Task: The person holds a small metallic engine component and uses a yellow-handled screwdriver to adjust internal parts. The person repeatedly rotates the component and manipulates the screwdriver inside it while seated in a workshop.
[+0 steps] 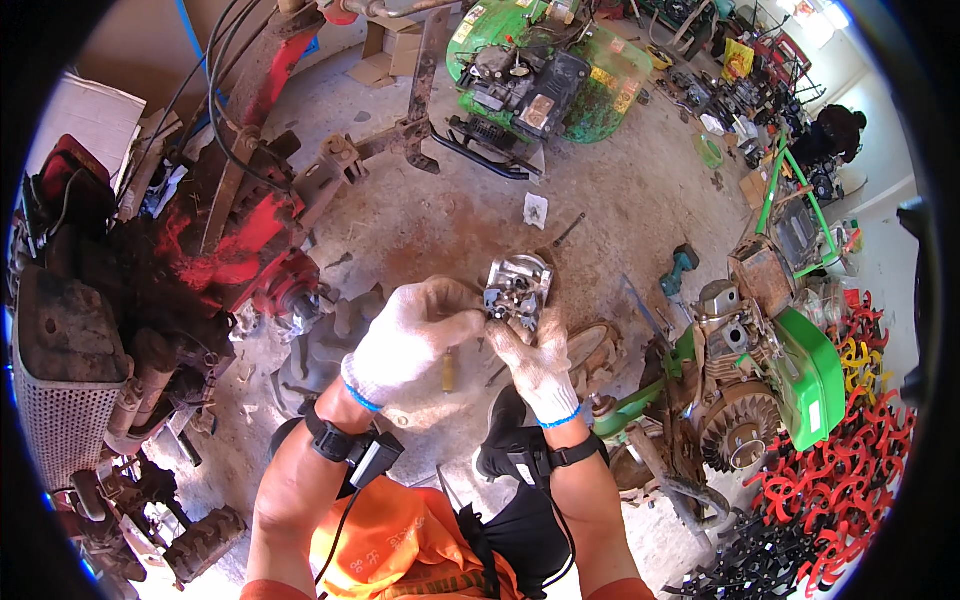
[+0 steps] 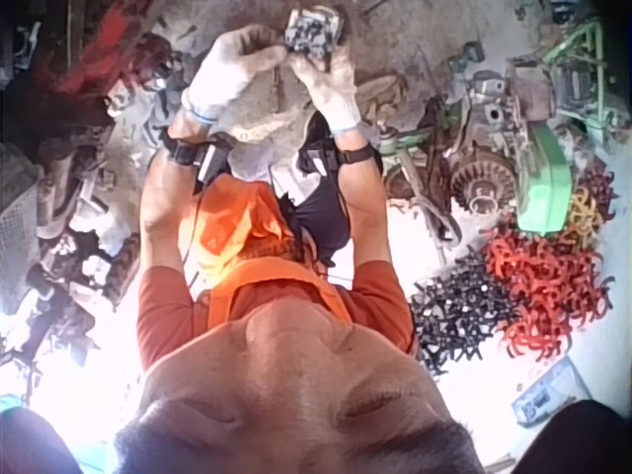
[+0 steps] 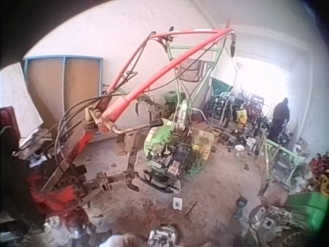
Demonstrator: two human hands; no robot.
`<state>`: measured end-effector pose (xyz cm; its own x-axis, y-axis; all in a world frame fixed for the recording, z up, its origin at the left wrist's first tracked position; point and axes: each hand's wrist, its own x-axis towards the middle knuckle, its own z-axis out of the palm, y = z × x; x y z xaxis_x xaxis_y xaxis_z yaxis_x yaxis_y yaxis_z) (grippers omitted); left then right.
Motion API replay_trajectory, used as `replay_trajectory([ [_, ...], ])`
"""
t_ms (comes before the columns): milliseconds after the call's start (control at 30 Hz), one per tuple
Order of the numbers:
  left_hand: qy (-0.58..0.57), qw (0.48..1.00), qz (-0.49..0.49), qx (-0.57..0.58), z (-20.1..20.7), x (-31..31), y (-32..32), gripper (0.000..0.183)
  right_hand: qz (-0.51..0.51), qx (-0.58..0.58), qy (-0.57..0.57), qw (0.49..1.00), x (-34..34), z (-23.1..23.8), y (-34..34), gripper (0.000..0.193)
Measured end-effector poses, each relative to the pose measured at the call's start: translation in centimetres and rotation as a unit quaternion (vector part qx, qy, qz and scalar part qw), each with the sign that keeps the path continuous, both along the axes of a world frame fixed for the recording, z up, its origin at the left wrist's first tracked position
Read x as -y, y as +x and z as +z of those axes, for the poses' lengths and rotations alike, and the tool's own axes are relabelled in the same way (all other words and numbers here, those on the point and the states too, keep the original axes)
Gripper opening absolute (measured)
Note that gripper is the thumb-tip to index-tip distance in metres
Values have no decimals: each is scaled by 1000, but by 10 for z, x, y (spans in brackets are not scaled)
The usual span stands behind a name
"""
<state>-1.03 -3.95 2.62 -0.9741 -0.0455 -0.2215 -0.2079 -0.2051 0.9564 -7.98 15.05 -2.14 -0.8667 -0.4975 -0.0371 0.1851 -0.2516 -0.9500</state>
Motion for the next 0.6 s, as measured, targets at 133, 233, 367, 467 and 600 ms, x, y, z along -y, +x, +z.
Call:
replay_trajectory([
  [133,-101,994,11,-28,0,3,-1,24,9,8,7,1000,0,6,2,114],
  [233,-189,981,33,-28,1,2,0,25,21,3,-4,1000,3,11,1,116],
  [367,-214,976,26,-12,5,5,2,23,25,-15,21,999,6,15,1,118],
  [467,-195,980,20,3,7,6,2,21,29,5,13,999,5,14,2,118],
  [600,-146,989,20,-2,6,8,2,27,54,30,-21,998,4,7,1,118],
])
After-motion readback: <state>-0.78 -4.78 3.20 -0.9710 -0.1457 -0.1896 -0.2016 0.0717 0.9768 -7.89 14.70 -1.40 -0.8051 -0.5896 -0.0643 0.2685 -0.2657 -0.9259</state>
